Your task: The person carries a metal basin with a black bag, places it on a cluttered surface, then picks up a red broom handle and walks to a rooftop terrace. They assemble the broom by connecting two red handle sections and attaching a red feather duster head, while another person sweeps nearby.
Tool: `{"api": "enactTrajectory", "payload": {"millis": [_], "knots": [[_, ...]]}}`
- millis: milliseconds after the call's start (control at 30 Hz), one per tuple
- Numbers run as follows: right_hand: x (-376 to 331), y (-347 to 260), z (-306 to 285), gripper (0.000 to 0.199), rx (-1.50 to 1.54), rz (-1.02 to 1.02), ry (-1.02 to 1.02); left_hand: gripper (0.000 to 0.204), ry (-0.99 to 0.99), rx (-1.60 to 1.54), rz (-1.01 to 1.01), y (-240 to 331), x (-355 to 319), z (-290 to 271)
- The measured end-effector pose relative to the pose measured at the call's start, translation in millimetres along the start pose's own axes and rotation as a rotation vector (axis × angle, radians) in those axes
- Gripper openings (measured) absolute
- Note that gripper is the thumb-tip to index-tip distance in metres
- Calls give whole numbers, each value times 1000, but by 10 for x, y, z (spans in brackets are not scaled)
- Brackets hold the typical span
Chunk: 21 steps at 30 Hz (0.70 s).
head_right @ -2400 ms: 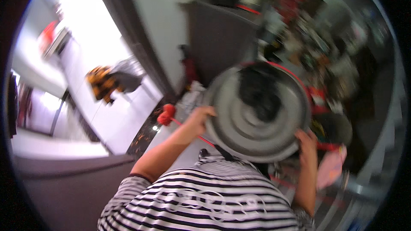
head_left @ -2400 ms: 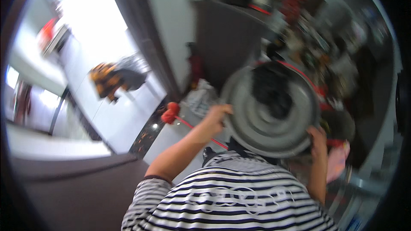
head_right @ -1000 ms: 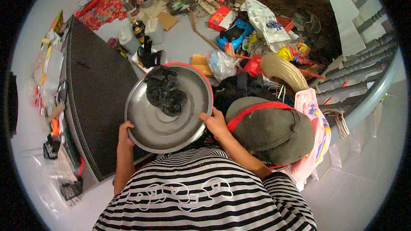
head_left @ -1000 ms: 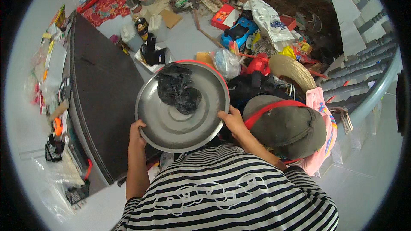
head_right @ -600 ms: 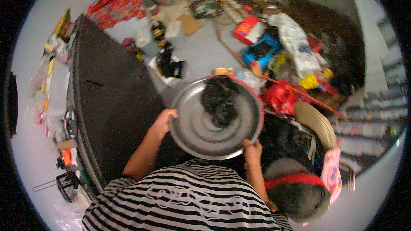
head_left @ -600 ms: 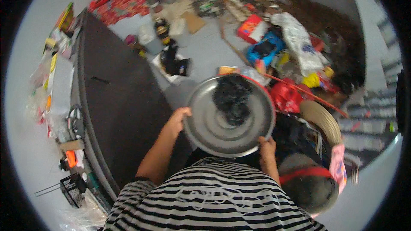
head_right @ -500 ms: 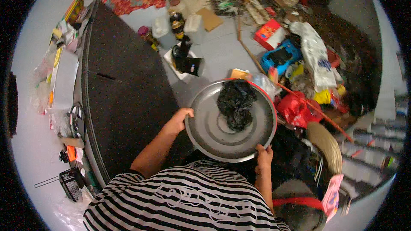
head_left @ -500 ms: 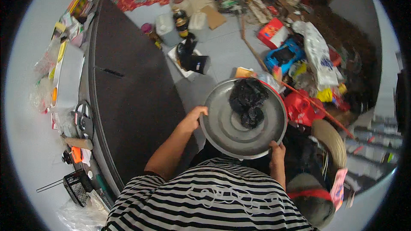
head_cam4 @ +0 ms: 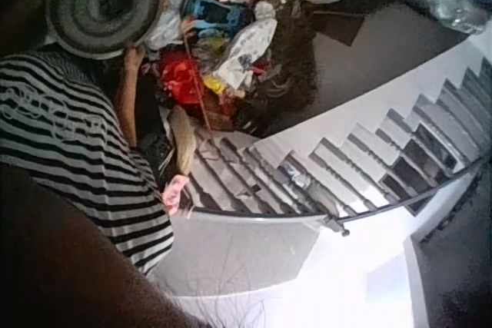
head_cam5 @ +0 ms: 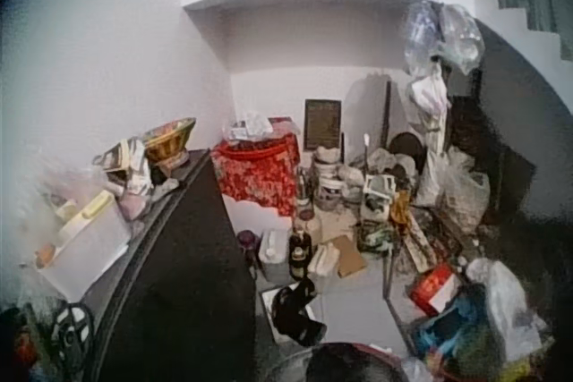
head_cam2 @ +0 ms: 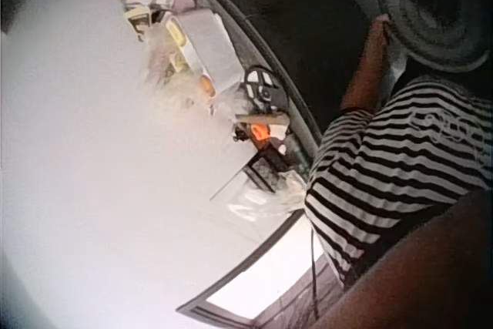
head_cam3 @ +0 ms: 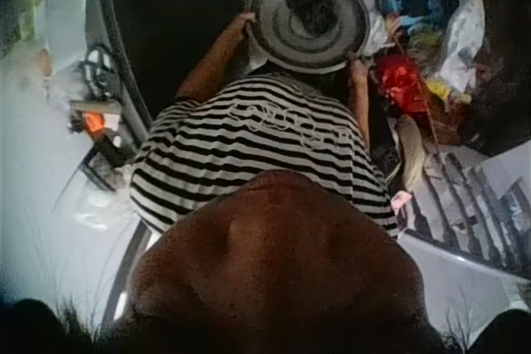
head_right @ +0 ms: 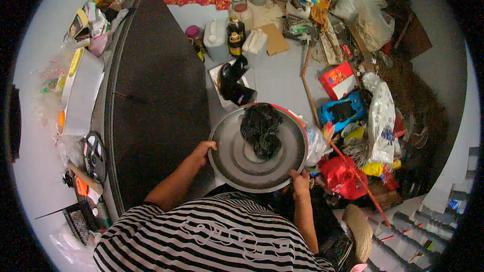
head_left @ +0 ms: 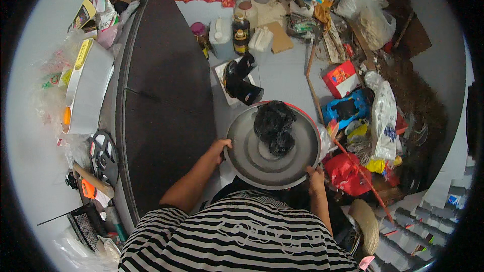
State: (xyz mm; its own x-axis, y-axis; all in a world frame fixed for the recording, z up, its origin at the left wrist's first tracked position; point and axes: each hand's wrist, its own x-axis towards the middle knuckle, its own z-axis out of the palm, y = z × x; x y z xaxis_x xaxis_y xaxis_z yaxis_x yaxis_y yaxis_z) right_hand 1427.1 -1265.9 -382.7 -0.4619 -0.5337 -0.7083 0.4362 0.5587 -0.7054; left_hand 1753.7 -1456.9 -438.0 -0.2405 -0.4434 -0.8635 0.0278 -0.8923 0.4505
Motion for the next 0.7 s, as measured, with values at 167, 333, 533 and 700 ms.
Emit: {"api": "enactTrajectory", "payload": {"millis": [167, 333, 533, 700], "knots": [[582, -154, -274, 37, -44, -11, -40, 27, 101, 17, -49, 248, 128, 405], [843, -687, -469, 42, -80, 40, -26, 28, 28, 8, -52, 438, 338, 845], [1220, -1231, -359, 52, -179, 96, -59, 19, 75, 19, 45, 566, 805, 929], [1698, -1519, 30, 53, -83, 85, -115, 24, -54, -135, 92, 1189, 604, 1001]]}}
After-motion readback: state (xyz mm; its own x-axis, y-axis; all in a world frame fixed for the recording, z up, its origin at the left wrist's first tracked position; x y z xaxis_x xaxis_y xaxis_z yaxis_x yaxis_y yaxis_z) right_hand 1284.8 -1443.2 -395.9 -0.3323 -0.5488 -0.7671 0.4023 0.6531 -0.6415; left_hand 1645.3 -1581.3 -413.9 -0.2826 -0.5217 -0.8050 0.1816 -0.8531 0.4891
